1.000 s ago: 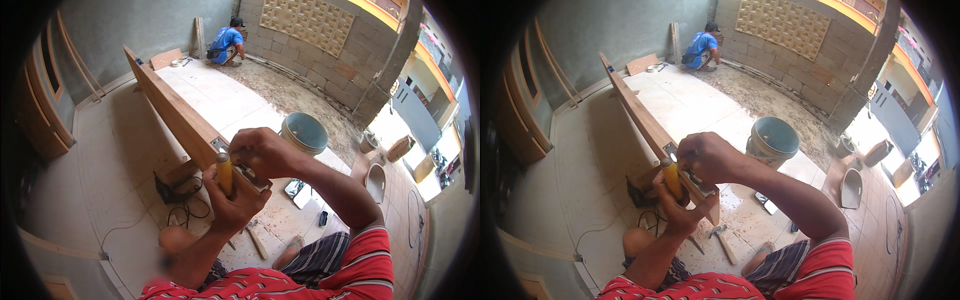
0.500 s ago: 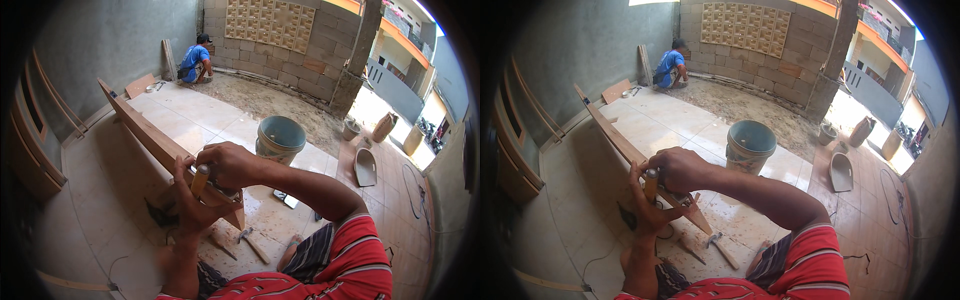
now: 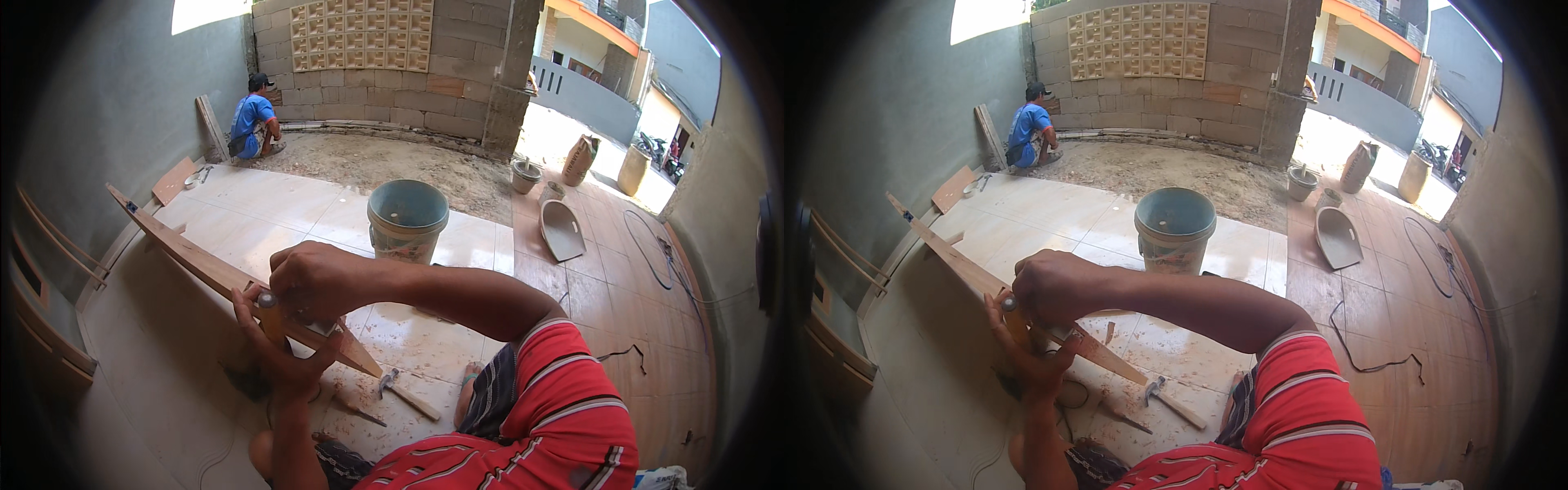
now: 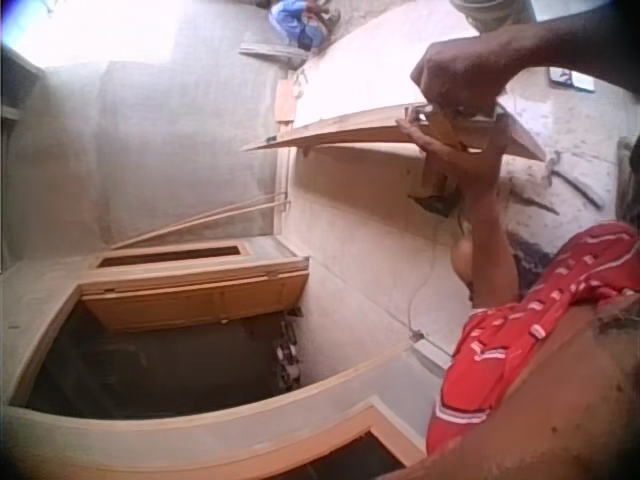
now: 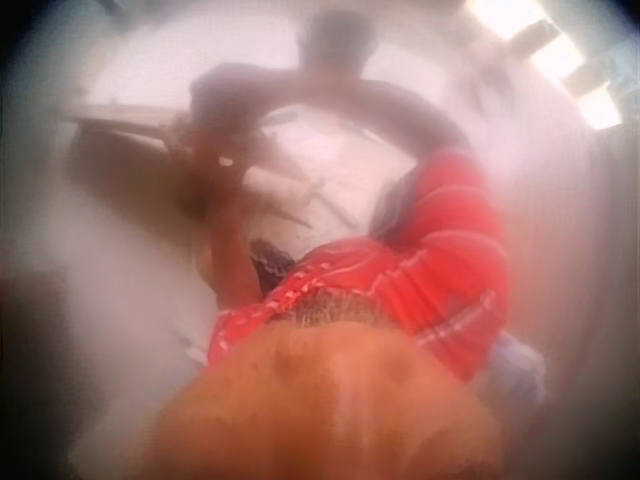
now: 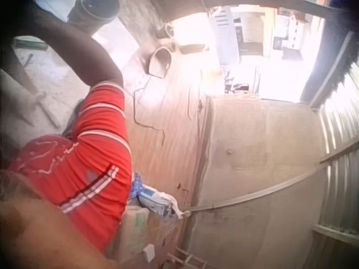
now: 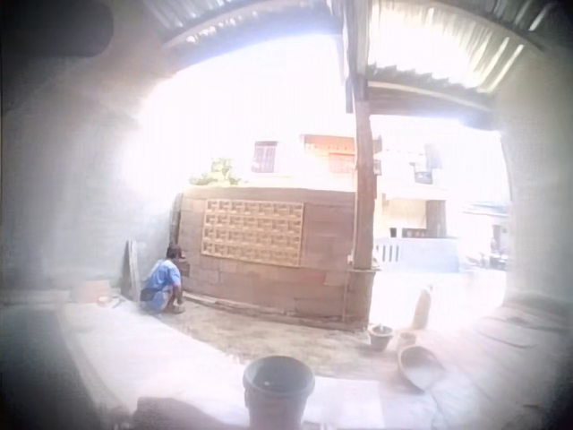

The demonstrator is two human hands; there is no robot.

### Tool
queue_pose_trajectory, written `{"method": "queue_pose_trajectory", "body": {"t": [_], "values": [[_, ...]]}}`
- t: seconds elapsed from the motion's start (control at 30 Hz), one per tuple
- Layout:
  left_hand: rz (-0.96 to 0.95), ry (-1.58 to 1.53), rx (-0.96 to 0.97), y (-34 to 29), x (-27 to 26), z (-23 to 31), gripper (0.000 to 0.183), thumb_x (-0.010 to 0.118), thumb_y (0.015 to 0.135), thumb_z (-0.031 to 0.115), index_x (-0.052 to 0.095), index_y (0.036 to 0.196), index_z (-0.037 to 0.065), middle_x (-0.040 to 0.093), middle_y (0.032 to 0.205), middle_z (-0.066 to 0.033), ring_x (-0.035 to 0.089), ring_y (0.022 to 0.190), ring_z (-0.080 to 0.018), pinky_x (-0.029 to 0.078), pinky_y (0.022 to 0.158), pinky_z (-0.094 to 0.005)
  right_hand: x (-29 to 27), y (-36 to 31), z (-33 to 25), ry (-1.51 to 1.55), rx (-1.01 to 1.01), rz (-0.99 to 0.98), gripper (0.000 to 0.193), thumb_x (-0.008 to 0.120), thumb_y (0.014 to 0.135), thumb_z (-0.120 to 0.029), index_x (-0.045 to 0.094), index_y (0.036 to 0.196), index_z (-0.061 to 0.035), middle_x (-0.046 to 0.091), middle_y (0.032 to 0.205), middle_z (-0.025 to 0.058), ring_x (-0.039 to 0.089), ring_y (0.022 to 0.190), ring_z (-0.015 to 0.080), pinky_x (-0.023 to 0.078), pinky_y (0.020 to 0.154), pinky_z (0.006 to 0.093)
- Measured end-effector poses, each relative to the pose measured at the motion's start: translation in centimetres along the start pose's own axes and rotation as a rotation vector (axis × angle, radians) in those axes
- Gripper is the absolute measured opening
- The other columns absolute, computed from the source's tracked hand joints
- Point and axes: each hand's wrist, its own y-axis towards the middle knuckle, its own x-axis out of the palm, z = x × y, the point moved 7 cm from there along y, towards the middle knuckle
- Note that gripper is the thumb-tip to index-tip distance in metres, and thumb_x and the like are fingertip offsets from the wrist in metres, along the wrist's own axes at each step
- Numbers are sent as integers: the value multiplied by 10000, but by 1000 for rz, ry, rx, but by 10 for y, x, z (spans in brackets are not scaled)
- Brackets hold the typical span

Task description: The person installs a metal latch mechanism into a wooden door frame. They use a hammer to drive a wooden dowel into the frame and then secure the latch plate with screws using a screwdriver.

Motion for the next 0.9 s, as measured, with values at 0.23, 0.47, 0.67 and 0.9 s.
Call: {"method": "queue_pose_trajectory", "body": {"t": [0.23,0.47,0.67,0.9], "values": [[-9,127,1,-1,-7,-4,1376,948,614,397,125,1658,39,391,1584,-214,435,1455,-366,388,1191,-454,20,15,34,-76,276,-83,315,663,732,-46,792,1017,-87,728,986,123,710,960,334,569,793,446],[2,187,143,-2,-7,-10,1406,846,694,744,132,1649,-2,411,1557,-215,423,1457,-371,362,1197,-484,17,12,32,-87,256,-47,361,656,724,-62,807,1043,-136,751,1032,122,714,1002,331,573,815,447],[40,13,202,11,-22,-25,1008,474,998,740,241,1607,-29,470,1478,-204,491,1365,-326,382,1154,-454,10,10,22,-32,204,-14,270,645,743,-60,802,955,-116,754,882,119,724,874,336,562,732,447],[121,-69,-75,21,-22,-44,627,534,1077,305,308,1555,-31,536,1321,-163,538,1228,-250,431,1069,-410,9,7,25,27,253,6,174,669,780,-59,803,886,-96,762,892,121,723,852,323,563,729,441]]}}
